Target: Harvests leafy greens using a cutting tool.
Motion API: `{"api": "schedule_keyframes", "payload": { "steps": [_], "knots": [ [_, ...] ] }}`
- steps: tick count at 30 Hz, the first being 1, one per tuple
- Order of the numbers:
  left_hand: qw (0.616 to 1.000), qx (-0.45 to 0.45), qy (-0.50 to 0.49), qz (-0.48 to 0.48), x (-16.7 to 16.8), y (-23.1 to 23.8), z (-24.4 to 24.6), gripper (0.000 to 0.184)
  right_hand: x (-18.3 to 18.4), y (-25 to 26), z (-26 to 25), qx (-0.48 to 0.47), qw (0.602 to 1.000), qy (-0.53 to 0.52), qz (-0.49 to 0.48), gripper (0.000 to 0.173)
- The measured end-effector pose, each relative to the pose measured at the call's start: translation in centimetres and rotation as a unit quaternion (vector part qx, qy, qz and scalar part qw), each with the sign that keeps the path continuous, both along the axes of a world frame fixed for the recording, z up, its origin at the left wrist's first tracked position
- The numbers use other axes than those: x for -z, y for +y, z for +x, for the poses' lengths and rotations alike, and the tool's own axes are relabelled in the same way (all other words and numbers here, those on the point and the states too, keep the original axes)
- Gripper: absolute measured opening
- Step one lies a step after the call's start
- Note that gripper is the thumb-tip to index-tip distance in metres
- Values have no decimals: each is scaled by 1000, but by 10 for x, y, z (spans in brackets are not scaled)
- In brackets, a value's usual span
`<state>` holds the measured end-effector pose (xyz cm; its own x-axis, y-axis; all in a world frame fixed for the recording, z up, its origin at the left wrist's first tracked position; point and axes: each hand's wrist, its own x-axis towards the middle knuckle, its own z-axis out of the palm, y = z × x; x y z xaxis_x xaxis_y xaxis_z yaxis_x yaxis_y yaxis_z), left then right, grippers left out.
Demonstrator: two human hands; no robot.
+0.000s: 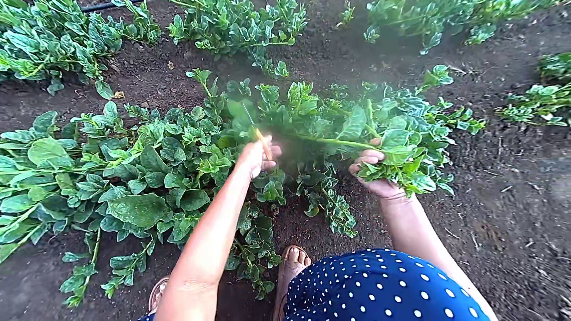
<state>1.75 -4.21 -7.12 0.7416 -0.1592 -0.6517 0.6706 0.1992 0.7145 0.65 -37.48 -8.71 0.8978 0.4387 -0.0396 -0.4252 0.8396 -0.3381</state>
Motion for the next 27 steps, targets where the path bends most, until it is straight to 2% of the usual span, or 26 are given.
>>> {"api": "schedule_keyframes", "payload": {
  "steps": [2,5,10,16,20,24,27],
  "knots": [
    [998,69,-10,9,-8,8,-4,40,0,-8,2,11,1000,-8,13,34],
    [983,172,38,-50,-12,8,-15,39,-8,-9,3,61,998,17,12,36],
    [973,162,105,-130,16,-8,-3,45,-14,-12,0,90,995,52,8,38],
    [962,166,108,-186,37,-15,8,53,-12,-14,-7,80,995,60,-3,29],
    [965,164,100,-181,43,-16,17,51,-11,-13,-8,77,993,83,12,24],
    [966,186,99,-148,47,-19,29,50,-9,-14,-9,37,999,35,-14,21],
    [970,175,117,-124,45,-26,38,42,-6,-16,-10,21,999,15,-44,19]
  ]
}}
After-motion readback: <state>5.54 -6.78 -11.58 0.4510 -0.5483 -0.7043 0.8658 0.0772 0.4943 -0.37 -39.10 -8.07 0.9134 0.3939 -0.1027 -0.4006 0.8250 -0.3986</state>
